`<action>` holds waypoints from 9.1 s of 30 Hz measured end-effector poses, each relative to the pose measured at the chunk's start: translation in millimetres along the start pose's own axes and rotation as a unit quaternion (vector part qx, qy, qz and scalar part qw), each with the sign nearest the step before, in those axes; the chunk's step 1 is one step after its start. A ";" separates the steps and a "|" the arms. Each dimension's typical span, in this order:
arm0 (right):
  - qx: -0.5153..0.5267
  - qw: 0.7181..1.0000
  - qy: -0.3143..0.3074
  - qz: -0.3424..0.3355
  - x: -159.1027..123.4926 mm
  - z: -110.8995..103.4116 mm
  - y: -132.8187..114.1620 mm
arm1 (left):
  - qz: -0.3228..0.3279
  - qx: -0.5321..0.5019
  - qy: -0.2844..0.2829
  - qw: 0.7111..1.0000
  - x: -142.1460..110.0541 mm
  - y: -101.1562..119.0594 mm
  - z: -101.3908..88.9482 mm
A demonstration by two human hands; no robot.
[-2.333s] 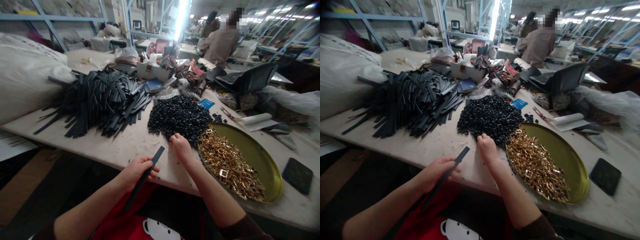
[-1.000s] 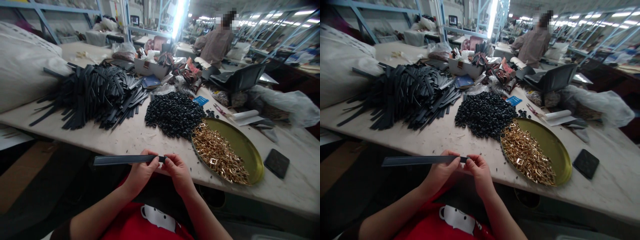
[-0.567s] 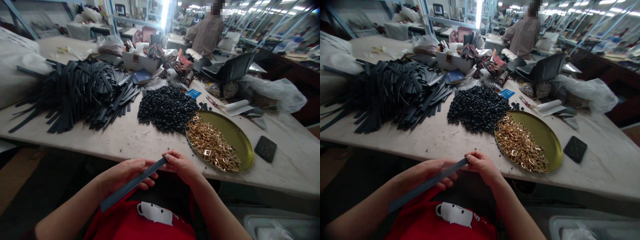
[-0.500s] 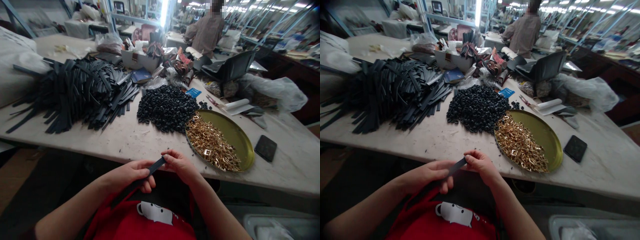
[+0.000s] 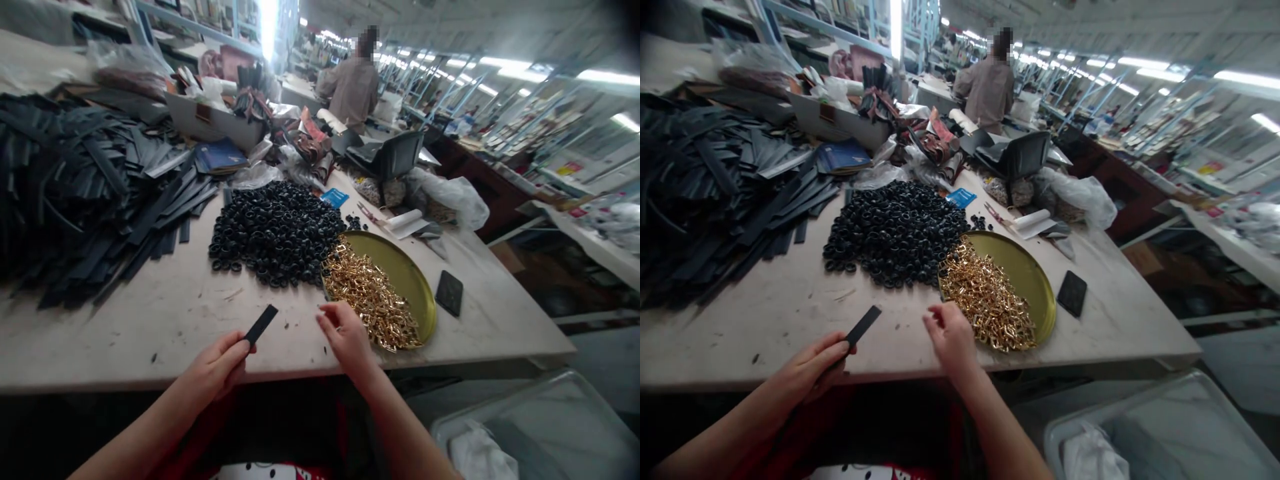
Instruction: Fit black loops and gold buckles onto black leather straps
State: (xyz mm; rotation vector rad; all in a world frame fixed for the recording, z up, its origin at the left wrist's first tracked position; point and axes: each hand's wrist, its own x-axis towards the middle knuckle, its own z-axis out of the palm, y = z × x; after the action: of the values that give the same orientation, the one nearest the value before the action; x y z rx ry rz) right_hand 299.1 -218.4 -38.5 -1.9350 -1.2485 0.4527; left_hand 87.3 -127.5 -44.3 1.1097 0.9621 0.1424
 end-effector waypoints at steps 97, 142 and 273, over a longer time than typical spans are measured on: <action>0.162 0.977 -0.132 -0.041 -79.6 48.7 -47.9 | 0.140 0.257 0.119 0.949 -80.0 -18.2 39.3; -0.286 0.955 -0.047 -0.057 56.0 46.9 -3.5 | 0.154 0.200 0.127 0.959 -20.8 -4.8 8.9; 0.219 0.953 -0.192 0.081 -83.7 50.4 -33.0 | 0.018 0.112 0.015 0.993 -65.2 -16.3 21.2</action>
State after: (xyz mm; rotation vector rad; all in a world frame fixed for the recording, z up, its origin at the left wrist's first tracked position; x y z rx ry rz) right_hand 208.1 -264.2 -54.6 -1.6120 -1.1028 1.1359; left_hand 57.2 -185.2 -17.2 1.3353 1.0022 0.0817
